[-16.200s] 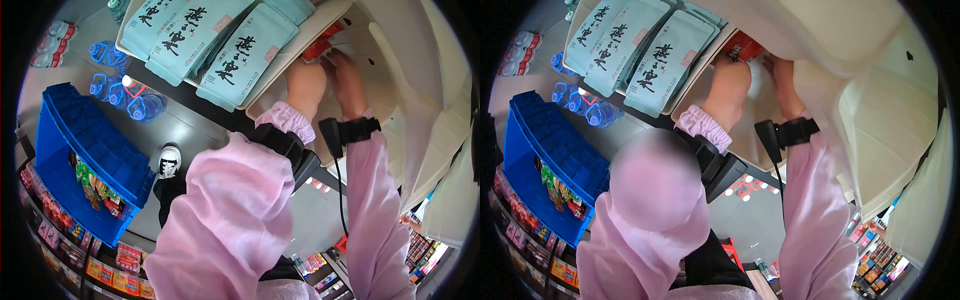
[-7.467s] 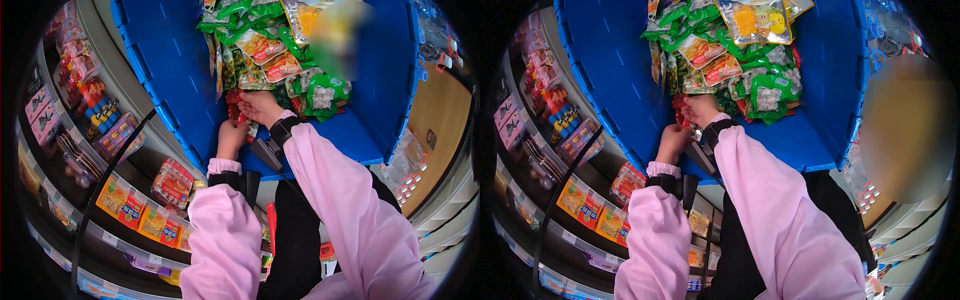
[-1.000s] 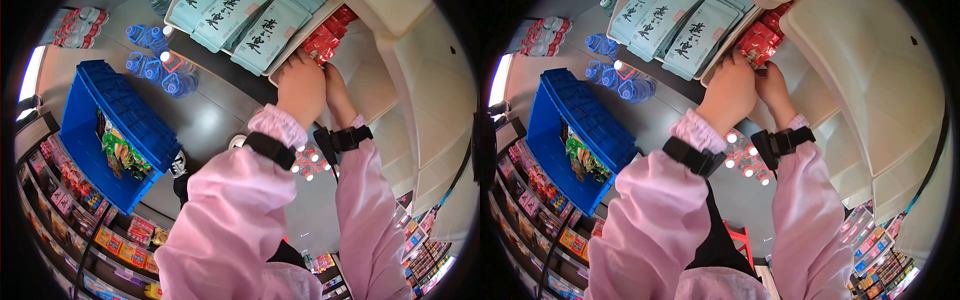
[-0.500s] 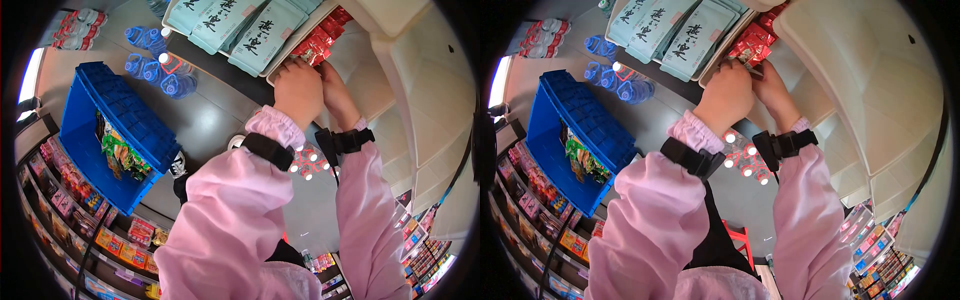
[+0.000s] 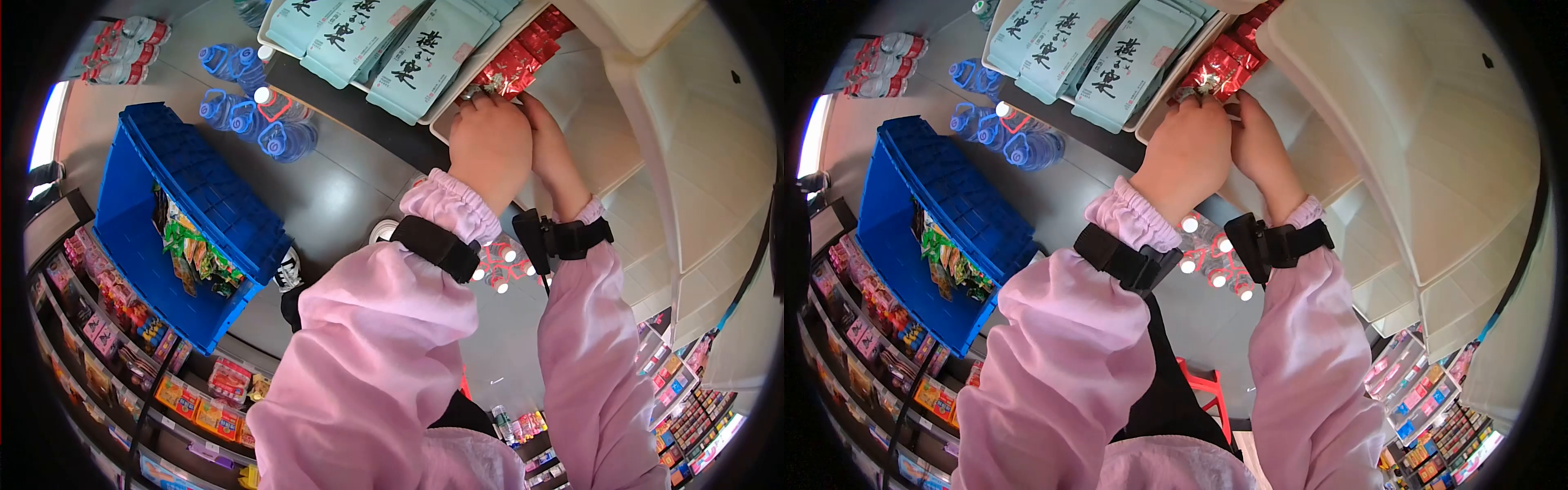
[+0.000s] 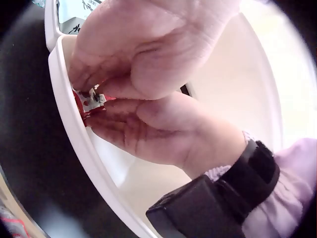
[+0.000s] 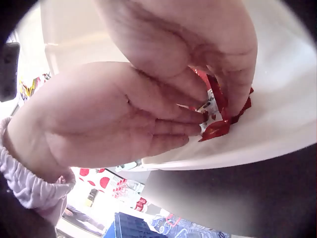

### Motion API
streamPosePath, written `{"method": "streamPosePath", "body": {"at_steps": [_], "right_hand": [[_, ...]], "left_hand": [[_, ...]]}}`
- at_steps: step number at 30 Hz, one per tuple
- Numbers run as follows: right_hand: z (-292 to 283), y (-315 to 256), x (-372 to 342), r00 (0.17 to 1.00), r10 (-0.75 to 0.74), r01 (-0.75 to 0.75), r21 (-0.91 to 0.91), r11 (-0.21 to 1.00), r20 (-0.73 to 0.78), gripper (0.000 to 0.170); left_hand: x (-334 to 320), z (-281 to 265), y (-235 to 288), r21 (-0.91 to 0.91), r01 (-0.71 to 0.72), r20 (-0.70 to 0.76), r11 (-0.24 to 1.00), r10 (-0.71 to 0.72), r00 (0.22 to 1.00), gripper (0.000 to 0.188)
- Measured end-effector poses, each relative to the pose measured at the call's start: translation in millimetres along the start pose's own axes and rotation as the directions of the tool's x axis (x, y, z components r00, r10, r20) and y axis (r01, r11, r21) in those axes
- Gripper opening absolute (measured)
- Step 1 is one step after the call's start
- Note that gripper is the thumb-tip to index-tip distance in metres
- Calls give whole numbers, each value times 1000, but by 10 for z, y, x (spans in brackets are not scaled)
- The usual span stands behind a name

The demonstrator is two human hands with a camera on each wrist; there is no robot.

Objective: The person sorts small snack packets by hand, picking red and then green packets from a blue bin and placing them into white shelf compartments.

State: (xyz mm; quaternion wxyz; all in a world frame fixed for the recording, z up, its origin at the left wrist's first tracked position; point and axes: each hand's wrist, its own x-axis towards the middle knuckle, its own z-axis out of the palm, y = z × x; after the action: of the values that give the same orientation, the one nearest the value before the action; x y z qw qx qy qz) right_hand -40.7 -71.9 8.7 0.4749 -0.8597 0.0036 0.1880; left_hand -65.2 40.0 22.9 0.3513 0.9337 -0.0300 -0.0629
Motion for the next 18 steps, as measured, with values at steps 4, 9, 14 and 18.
{"method": "streamPosePath", "body": {"at_steps": [4, 9, 14, 18], "right_hand": [[-57, -21, 10, 998, 61, -61, -2, 998, 28, 42], [-46, 55, 37, 986, 142, -162, 358, 920, 83, 45], [-108, 99, 106, 955, 255, -296, 527, 797, 151, 44], [-100, 117, 293, 963, 224, -269, 511, 816, 150, 39]], "left_hand": [[-45, -57, 19, 1, -6, 8, 1000, 6, 1000, 19], [-50, -19, -14, 42, 15, -40, 999, -14, 999, 20], [-84, 5, -28, 152, 50, -67, 987, -41, 997, 22], [0, 126, -44, 132, 80, -98, 988, -68, 993, 23]]}}
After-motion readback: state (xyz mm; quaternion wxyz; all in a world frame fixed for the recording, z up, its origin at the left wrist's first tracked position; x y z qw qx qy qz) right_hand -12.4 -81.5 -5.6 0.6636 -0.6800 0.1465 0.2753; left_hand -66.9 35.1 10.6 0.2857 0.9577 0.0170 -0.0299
